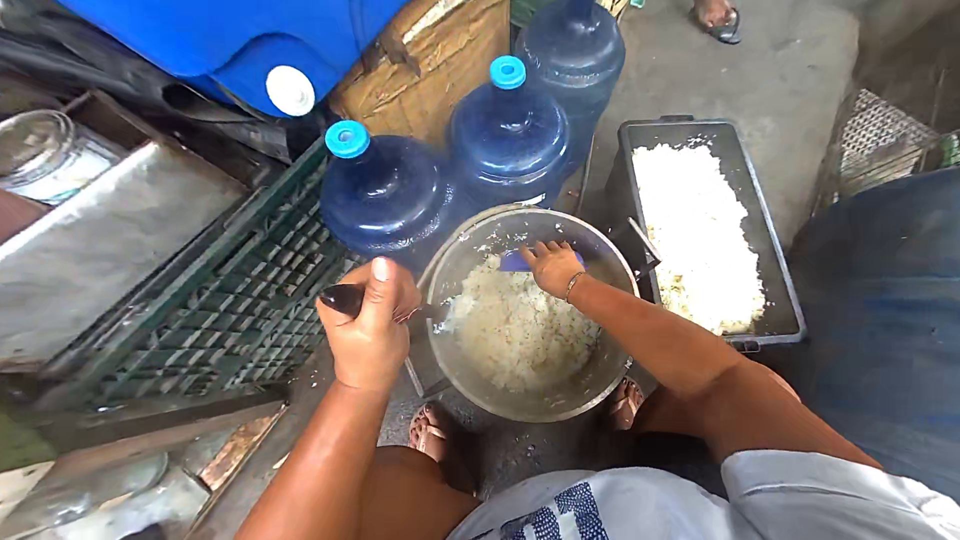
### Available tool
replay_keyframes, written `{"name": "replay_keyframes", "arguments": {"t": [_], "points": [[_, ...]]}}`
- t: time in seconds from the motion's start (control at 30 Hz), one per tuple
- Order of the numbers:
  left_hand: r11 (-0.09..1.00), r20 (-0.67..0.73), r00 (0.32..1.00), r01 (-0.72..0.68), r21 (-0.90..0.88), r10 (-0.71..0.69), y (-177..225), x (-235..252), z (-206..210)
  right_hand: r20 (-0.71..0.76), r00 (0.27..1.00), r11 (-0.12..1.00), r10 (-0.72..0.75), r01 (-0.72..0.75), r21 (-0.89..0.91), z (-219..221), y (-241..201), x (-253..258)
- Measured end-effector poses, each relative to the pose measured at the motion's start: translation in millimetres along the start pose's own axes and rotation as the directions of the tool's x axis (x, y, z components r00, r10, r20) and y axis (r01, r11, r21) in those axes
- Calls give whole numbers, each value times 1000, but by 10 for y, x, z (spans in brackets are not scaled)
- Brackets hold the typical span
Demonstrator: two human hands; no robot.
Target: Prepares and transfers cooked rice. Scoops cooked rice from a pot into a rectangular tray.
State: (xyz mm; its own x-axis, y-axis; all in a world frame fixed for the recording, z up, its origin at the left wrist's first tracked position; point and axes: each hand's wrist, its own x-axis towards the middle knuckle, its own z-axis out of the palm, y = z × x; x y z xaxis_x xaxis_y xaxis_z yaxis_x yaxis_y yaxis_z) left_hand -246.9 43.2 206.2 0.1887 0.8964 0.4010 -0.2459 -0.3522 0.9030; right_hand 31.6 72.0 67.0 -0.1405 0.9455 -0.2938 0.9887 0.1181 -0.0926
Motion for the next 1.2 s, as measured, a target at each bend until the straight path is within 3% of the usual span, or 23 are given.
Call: {"name": "replay_keyframes", "arguments": {"t": [0.2,0.47,0.67,0.8,0.9,0.97,1.13,1.2], "points": [[995,32,997,-73,-61,75,-6,67,-24,91,957,917,275,-289,274,-10,304,137],[996,28,996,-81,-26,82,66,-12,-105,204,919,683,336,-387,620,642,610,247],[997,14,997,-80,-18,81,119,-40,-160,326,893,563,312,-450,693,994,439,280],[996,21,996,-89,-12,90,146,-37,-161,456,830,323,321,-548,771,1082,159,184],[993,22,993,-118,-16,118,162,-8,-153,445,839,225,313,-521,823,1244,-61,167],[991,39,990,-134,-17,135,156,7,-122,486,829,174,276,-541,823,1114,-180,236],[986,121,978,-169,-2,168,100,80,42,488,852,112,190,-512,852,1036,-196,375],[984,146,974,-176,1,174,60,100,94,462,873,34,157,-472,881,1149,-157,393]]}}
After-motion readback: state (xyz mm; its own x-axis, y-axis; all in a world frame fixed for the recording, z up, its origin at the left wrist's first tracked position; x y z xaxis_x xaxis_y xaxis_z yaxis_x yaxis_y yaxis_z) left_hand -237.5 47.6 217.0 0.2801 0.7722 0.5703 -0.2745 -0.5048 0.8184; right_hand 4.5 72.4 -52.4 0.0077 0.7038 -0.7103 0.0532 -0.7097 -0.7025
